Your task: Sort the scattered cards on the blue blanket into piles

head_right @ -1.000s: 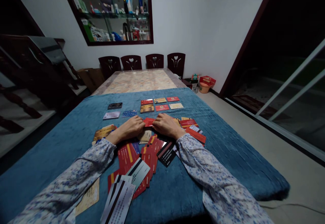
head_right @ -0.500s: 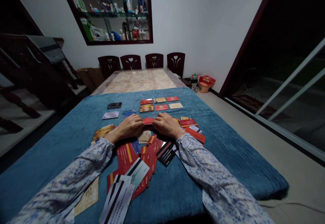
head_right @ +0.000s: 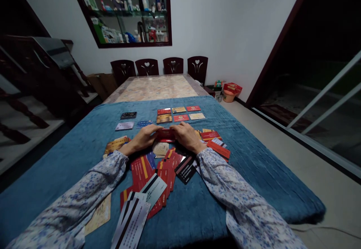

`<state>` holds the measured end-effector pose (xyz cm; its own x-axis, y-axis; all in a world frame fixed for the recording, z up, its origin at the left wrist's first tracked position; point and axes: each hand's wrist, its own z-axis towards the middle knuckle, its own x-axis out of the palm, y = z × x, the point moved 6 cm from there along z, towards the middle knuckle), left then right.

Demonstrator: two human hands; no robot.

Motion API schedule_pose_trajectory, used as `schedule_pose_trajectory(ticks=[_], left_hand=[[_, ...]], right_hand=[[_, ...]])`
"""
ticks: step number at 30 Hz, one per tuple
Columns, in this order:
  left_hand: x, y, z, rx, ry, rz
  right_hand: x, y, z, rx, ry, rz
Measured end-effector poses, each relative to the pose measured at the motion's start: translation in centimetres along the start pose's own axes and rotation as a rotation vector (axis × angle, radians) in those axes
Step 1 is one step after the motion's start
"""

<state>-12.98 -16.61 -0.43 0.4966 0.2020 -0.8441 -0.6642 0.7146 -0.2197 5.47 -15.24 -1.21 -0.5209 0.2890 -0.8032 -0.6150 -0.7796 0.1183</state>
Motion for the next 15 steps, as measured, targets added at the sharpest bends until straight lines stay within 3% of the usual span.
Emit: schedule_pose_trajectory(ticks=[7, 15], left_hand=[[0.02, 0.16, -0.02, -0.082, 0.000, -0.089], [0.37, 0.19, 0.06, -0.142, 0.052, 0.000]], right_hand=[[-0.28, 0.16, 0.04, 0.118, 0.040, -0.026], [0.31, 0.41, 0.10, 0.163, 0.224, -0.122]])
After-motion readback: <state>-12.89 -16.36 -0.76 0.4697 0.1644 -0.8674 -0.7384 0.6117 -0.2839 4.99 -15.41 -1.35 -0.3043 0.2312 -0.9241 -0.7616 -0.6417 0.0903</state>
